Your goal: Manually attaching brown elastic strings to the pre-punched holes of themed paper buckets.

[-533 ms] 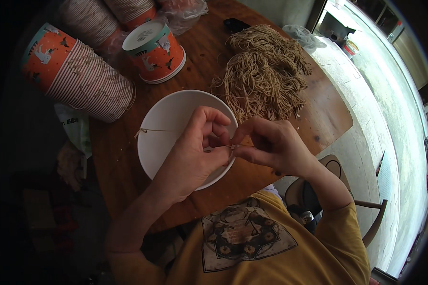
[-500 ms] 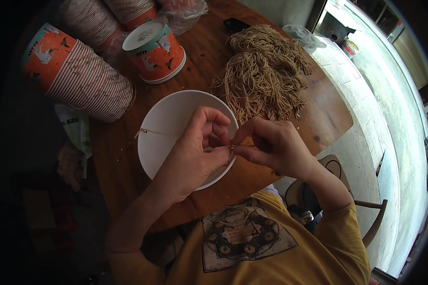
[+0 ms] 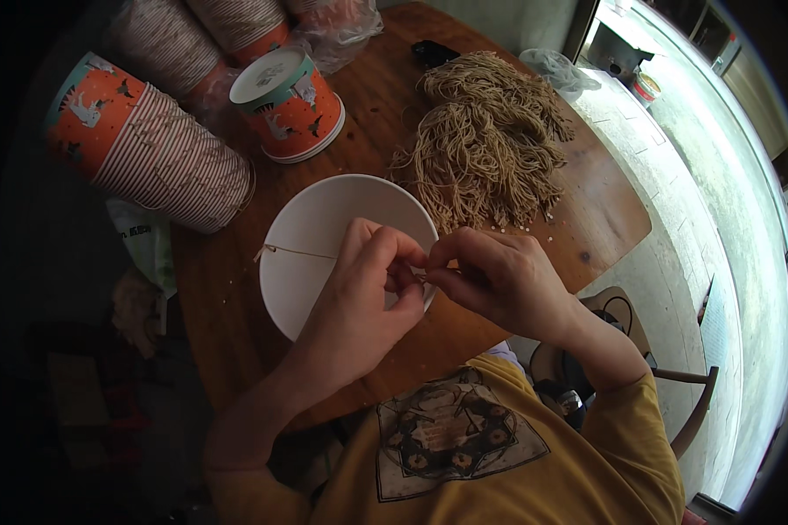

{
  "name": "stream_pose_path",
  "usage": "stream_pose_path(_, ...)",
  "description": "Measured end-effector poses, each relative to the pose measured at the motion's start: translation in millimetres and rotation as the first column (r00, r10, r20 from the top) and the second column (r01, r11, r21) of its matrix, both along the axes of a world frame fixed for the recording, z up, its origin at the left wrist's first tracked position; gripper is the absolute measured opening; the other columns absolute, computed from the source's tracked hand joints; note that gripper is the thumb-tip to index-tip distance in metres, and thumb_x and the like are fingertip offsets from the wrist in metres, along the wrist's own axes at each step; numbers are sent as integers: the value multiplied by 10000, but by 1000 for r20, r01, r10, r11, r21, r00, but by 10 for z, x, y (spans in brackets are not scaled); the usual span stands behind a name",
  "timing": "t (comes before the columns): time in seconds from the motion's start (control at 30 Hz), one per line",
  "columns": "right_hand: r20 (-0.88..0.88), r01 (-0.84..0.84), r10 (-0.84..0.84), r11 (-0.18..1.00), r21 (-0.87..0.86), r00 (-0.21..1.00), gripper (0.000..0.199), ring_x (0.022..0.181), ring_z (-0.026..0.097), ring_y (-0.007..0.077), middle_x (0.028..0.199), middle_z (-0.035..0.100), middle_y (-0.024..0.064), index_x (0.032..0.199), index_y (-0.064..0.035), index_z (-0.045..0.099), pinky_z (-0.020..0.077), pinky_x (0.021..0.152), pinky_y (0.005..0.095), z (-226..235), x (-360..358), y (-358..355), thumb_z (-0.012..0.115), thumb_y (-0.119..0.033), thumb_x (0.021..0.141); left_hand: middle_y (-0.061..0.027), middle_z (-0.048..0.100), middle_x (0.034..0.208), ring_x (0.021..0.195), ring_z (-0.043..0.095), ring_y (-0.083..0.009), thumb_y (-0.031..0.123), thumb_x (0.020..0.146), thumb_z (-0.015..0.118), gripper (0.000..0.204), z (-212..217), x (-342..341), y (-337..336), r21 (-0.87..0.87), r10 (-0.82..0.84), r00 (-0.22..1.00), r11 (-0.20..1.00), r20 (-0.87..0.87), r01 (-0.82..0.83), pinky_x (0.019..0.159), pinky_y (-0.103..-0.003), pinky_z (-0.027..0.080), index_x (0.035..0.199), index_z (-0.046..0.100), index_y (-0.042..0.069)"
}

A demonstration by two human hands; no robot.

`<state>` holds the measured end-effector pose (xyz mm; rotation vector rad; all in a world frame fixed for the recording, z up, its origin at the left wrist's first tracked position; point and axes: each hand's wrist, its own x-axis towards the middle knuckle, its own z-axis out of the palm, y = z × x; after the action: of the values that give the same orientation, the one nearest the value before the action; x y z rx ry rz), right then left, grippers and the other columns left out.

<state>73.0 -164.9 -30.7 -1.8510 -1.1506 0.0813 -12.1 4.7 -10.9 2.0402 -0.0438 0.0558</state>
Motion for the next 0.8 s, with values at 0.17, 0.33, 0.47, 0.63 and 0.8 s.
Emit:
stream_pose_path(0.17, 9, -18, 18, 1000, 23, 1000, 109, 628, 615, 180, 738, 613, 48, 893, -67, 604, 485, 551, 280, -20, 1, -9, 665, -94, 807, -97, 401, 995, 796, 545, -201, -60, 779, 586, 190, 17, -8, -4, 248, -10, 987, 968, 160, -31, 711, -302, 496, 915, 475, 13)
stream_pose_path(0.33, 23, -17, 16, 998, 53, 1000, 114, 643, 621, 176, 747, 616, 55, 895, -53, 602, 487, 555, 278, -49, -16, -18, 667, -84, 807, -111, 429, 947, 752, 542, -260, -63, 760, 589, 200, 35, -42, -73, 288, 24, 971, 953, 238, -94, 661, -357, 491, 890, 459, 15)
stream_pose_path(0.47, 52, 5, -9, 997, 82, 999, 134, 626, 621, 171, 738, 615, 57, 903, -43, 601, 486, 536, 274, -64, -55, -22, 680, -68, 797, -112, 480, 840, 764, 553, -276, -70, 761, 575, 198, -4, -53, -80, 385, 9, 963, 915, 269, -116, 612, -375, 475, 889, 455, 20)
stream_pose_path(0.63, 85, 28, -42, 988, 154, 996, 150, 582, 601, 156, 719, 608, 55, 910, -43, 604, 468, 502, 270, -121, -104, -34, 690, -62, 790, -111, 498, 833, 741, 569, -266, -71, 765, 573, 196, -8, -29, -91, 275, 8, 961, 958, 275, -87, 607, -367, 479, 893, 454, 19)
stream_pose_path(0.8, -3, 67, -67, 983, 173, 998, 153, 513, 501, 99, 673, 558, 20, 917, -46, 606, 392, 459, 244, -145, -145, -55, 680, -52, 784, -54, 535, 909, 819, 554, -108, -93, 792, 552, 163, -9, -23, -76, 12, 26, 991, 1000, 129, -27, 735, -256, 477, 875, 482, 29)
